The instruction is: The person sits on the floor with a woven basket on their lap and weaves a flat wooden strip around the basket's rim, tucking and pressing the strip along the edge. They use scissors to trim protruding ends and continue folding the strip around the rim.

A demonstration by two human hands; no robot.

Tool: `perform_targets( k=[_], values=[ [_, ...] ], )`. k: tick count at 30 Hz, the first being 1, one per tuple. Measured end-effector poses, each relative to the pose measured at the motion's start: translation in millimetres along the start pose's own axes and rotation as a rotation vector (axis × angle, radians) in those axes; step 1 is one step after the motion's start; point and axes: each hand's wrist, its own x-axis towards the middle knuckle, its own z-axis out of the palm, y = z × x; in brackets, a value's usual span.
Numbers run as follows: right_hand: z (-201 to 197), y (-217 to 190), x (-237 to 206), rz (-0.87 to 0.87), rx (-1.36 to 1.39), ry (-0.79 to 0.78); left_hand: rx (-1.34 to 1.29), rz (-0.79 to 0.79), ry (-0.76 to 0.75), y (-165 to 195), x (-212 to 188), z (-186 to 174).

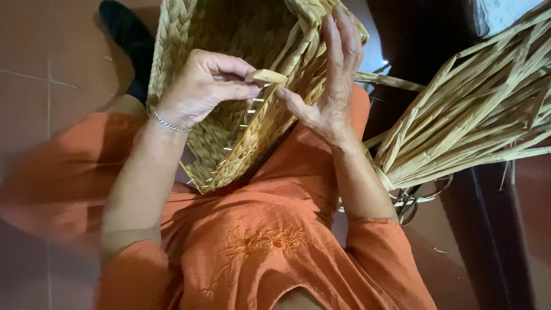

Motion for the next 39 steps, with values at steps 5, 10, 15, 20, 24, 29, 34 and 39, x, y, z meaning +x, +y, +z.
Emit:
perform_targets(
  k=[5, 10, 15, 20, 24, 29, 34, 39],
  values=[
    [1.6, 3.9, 0.0, -0.020, -0.005, 0.009, 0.013, 0.112, -0.061, 6.2, -3.4, 1.1],
    [1.5, 6.4, -1.2, -0.034, 0.030, 0.011, 0.005, 0.256, -0.045, -2.3, 1.7, 8.1],
    [1.7, 7.6, -0.1, -0.037, 0.028, 0.009, -0.014, 0.091, 0.022, -8.7, 6.1, 11.8],
    [1.7, 7.1, 0.3, -0.047, 0.014, 0.012, 0.020, 0.107, 0.023, -15.3, 9.4, 14.5],
    [1.1, 4.7, -0.3, -0.045, 0.008, 0.009, 0.092, 0.181, 0.028, -21.9, 12.0, 15.0],
    [1.6, 2.2, -0.3, -0.032, 0.028, 0.017, 0.037, 0.122, -0.013, -25.7, 16.4, 15.6],
    [3.7, 4.3, -1.8, -0.046, 0.037, 0.024, 0.112, 0.135, 0.002, -24.2, 17.0, 16.4],
    [5.5, 9.3, -2.6, -0.071, 0.050, 0.018, 0.293, 0.127, 0.067, -22.3, 18.3, 21.2]
  ],
)
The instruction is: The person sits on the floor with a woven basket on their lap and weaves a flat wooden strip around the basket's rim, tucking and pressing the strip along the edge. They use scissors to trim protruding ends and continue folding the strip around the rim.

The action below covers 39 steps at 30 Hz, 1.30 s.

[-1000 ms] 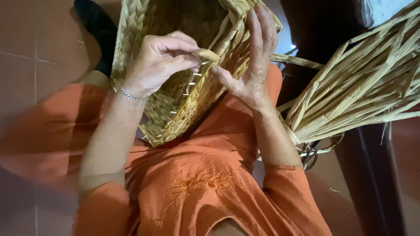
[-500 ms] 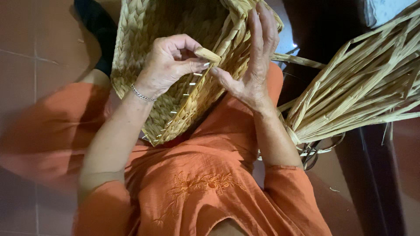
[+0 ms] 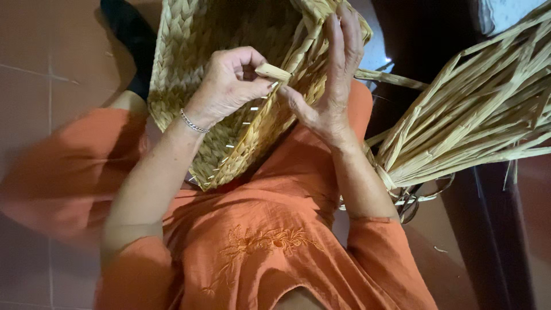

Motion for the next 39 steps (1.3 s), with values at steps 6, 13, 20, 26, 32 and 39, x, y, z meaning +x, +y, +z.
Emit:
perform_targets(
  k=[6, 13, 20, 26, 32, 39],
  values=[
    [5.0, -8.4, -5.0, -0.041, -0.115, 0.118, -0.025, -0.045, -0.047, 2.8, -3.9, -1.8],
    [4.8, -32.7, -3.4, -0.234, -0.286, 0.123, -0.125, -0.061, -0.080, -2.3, -4.8, -4.7],
    [-0.2, -36.9, 5.0, -0.235, -0.163, 0.059, -0.327, -0.029, -0.020, 0.1, -6.0, -1.4],
    [-13.4, -16.5, -8.7, -0.176, -0.081, 0.042, -0.193, -0.017, 0.053, 3.7, -15.5, 6.0],
    [-42.1, -12.4, -28.1, -0.126, -0.113, 0.051, 0.172, 0.281, 0.130, 2.3, -21.8, 25.4],
    [-37.4, -7.1, -36.9, -0.064, -0.046, -0.037, 0.838, 0.757, 0.231, 7.0, -29.7, 52.8]
  ],
)
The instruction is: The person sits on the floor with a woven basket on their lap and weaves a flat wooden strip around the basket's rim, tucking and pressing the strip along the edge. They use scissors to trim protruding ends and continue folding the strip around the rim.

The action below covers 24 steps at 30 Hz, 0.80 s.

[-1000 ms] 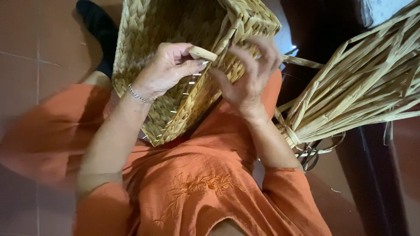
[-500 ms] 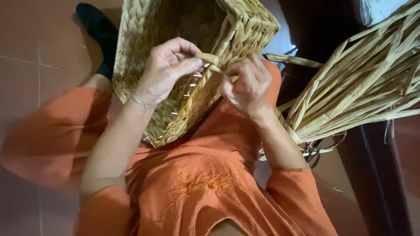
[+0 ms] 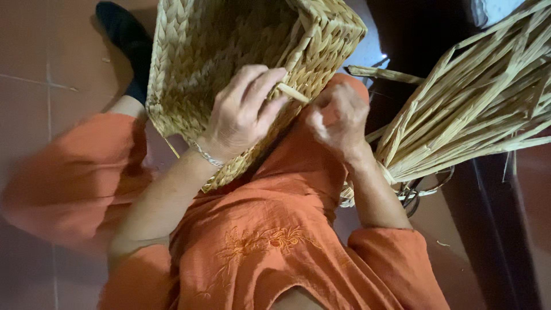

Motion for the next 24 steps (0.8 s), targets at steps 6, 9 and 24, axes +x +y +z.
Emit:
perform_targets(
  k=[6, 9, 24],
  values=[
    [-28.8, -7.8, 22.6, 0.268, 0.673, -0.240, -0.010, -0.093, 0.047, 5.6, -8.3, -11.6],
    [-11.8, -10.8, 37.5, 0.289, 0.373, -0.370, 0.044, -0.046, 0.058, 5.6, -8.2, -14.2],
    [25.8, -18.9, -2.3, 0.327, 0.571, -0.224, 0.096, -0.104, 0.066, 9.0, -9.9, -3.1]
  ],
)
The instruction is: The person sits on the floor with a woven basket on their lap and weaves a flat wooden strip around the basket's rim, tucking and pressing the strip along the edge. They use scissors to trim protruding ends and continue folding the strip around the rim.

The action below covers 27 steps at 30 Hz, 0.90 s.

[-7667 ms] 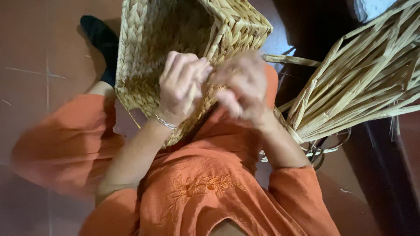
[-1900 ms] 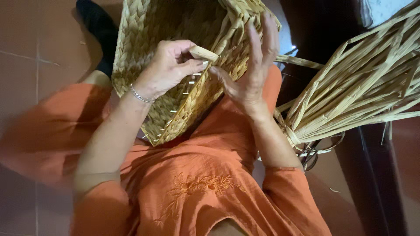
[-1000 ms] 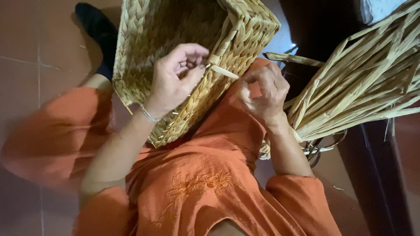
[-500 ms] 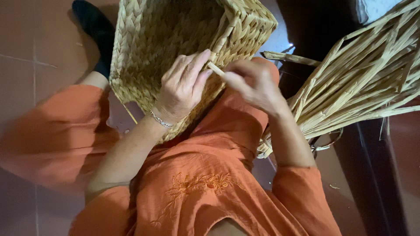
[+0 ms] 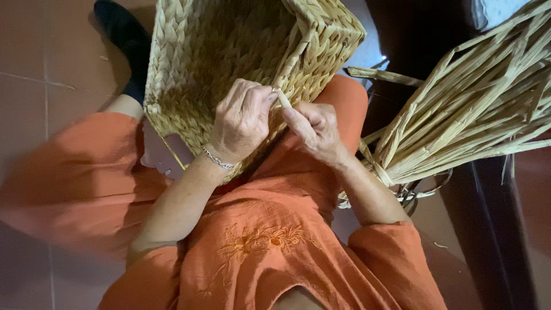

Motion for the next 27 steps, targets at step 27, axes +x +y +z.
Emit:
perform_targets(
  k=[27],
  values=[
    [-17.4, -5.6, 41.7, -0.300, -0.549, 0.314, -0.484, -0.280, 0.061, -27.1, -5.9, 6.4]
  ],
)
